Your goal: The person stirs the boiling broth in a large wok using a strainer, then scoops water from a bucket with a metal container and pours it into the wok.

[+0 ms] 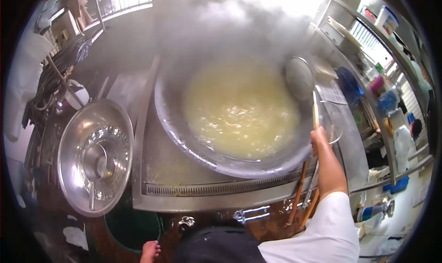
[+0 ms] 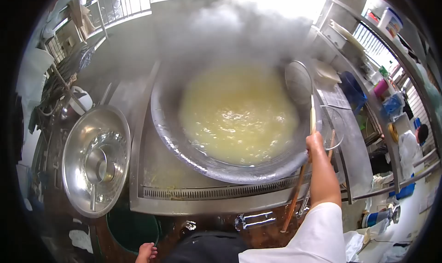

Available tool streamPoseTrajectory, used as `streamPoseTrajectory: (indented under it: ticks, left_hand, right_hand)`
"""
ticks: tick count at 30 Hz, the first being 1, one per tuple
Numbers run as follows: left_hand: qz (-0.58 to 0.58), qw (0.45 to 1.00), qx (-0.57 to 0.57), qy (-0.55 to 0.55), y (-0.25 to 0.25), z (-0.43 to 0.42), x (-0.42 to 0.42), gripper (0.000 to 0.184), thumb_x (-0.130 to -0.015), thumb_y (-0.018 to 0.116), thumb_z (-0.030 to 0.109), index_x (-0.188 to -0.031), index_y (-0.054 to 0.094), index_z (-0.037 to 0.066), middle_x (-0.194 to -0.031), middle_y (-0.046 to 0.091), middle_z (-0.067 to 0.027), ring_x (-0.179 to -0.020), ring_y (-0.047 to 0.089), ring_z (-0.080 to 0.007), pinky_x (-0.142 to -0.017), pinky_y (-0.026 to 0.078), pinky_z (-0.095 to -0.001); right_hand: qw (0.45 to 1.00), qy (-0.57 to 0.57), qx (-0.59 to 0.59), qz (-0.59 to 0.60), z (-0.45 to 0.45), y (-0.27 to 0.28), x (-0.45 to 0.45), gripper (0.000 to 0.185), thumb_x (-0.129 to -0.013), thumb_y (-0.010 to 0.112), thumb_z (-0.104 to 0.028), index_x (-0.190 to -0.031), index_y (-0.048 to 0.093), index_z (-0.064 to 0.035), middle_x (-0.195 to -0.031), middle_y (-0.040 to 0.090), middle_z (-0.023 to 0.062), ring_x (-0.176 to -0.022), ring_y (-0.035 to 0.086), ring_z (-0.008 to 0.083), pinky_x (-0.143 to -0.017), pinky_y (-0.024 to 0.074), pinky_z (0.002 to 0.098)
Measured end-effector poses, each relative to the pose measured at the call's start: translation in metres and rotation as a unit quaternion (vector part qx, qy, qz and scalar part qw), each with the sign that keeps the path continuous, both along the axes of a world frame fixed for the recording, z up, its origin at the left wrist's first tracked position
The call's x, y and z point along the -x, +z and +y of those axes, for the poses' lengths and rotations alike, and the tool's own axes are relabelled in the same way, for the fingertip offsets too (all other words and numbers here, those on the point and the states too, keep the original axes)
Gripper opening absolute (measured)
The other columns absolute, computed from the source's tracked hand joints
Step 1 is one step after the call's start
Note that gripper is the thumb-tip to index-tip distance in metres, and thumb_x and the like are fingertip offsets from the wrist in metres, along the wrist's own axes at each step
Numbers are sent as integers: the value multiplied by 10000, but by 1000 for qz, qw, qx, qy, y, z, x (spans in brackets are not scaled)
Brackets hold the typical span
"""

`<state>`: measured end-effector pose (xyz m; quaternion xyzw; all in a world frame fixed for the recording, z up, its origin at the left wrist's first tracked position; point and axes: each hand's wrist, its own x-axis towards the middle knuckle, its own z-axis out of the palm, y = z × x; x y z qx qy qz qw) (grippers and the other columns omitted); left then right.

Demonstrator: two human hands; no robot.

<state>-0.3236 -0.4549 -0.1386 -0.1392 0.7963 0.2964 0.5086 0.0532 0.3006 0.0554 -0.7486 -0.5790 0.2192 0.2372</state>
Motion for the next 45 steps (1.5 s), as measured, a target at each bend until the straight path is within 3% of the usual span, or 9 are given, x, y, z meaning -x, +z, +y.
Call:
streamPoseTrajectory:
  ticks: [2, 3, 5, 13, 26, 31, 35, 39, 45]
  left_hand:
    - [9, 1000, 9, 13, -1, -1, -5, 239, -901, 544, 267, -1039, 597, 80, -804, 627, -40, -617, 597, -141, -490, 476, -293]
    - [18, 1000, 10, 22, -2, -3, -9, 235, -893, 551, 257, -1036, 617, 83, -787, 623, -32, -600, 585, -128, -467, 461, -277]
    - [5, 999, 21, 41, -6, -6, -15, 235, -892, 553, 252, -1045, 613, 84, -795, 625, -32, -598, 582, -129, -465, 455, -276]
    - [-57, 998, 5, 41, -19, -10, -26, 199, -894, 571, 270, -883, 591, 73, -705, 561, -26, -519, 505, -109, -388, 352, -239]
    - [-19, 998, -32, -51, -38, -13, 22, 342, -868, 583, 342, -1064, 620, 63, -924, 647, -74, -736, 624, -167, -545, 471, -309]
    - [-61, 963, -130, 226, -49, -42, 78, 426, -895, 540, 356, -1221, 488, 87, -1059, 626, -124, -756, 628, -223, -598, 497, -363]
    - [-3, 973, -123, 194, -43, -42, 110, 444, -885, 552, 378, -1226, 471, 106, -1059, 616, -121, -767, 613, -226, -635, 475, -380]
    - [-10, 991, -85, 105, -51, -44, 106, 319, -873, 582, 346, -1058, 553, 87, -857, 615, -75, -656, 590, -177, -495, 443, -325]
    - [-33, 998, -16, -51, -69, -62, 81, 292, -867, 592, 317, -1006, 612, 61, -823, 637, -70, -603, 588, -162, -476, 459, -325]
  right_hand:
    - [961, 36, 252, -105, 10, -10, 11, 148, -793, 502, -32, -931, 541, 7, -600, 534, 133, -455, 555, 265, -400, 468, 415]
    - [959, 43, 258, -110, 7, -19, 15, 148, -793, 502, -32, -931, 541, 7, -600, 534, 133, -455, 555, 265, -400, 468, 415]
    - [935, 80, 344, 42, -16, -26, 23, 50, -801, 548, -33, -841, 547, -3, -633, 535, 107, -476, 541, 239, -424, 476, 400]
    - [877, 192, 438, 55, -122, 29, 50, 154, -835, 623, -86, -943, 517, -60, -620, 476, 32, -471, 510, 166, -424, 475, 361]
    - [694, 87, 594, 398, -266, 64, 59, 270, -866, 597, -160, -1119, 513, -115, -661, 447, -49, -495, 442, 67, -460, 430, 270]
    - [731, 114, 524, 422, -323, 71, 62, 332, -841, 619, -130, -1157, 524, -94, -675, 478, -36, -500, 462, 64, -429, 423, 241]
    - [733, 105, 506, 442, -356, 75, 64, 347, -836, 640, -157, -1159, 532, -91, -705, 506, -34, -517, 484, 65, -439, 423, 241]
    - [760, 122, 463, 439, -401, 86, 77, 353, -832, 660, -162, -1148, 527, -80, -673, 499, -15, -500, 488, 84, -445, 436, 251]
    - [800, 169, 420, 394, -458, 66, 88, 313, -843, 650, -153, -1112, 509, -76, -650, 498, 0, -473, 520, 112, -431, 470, 270]
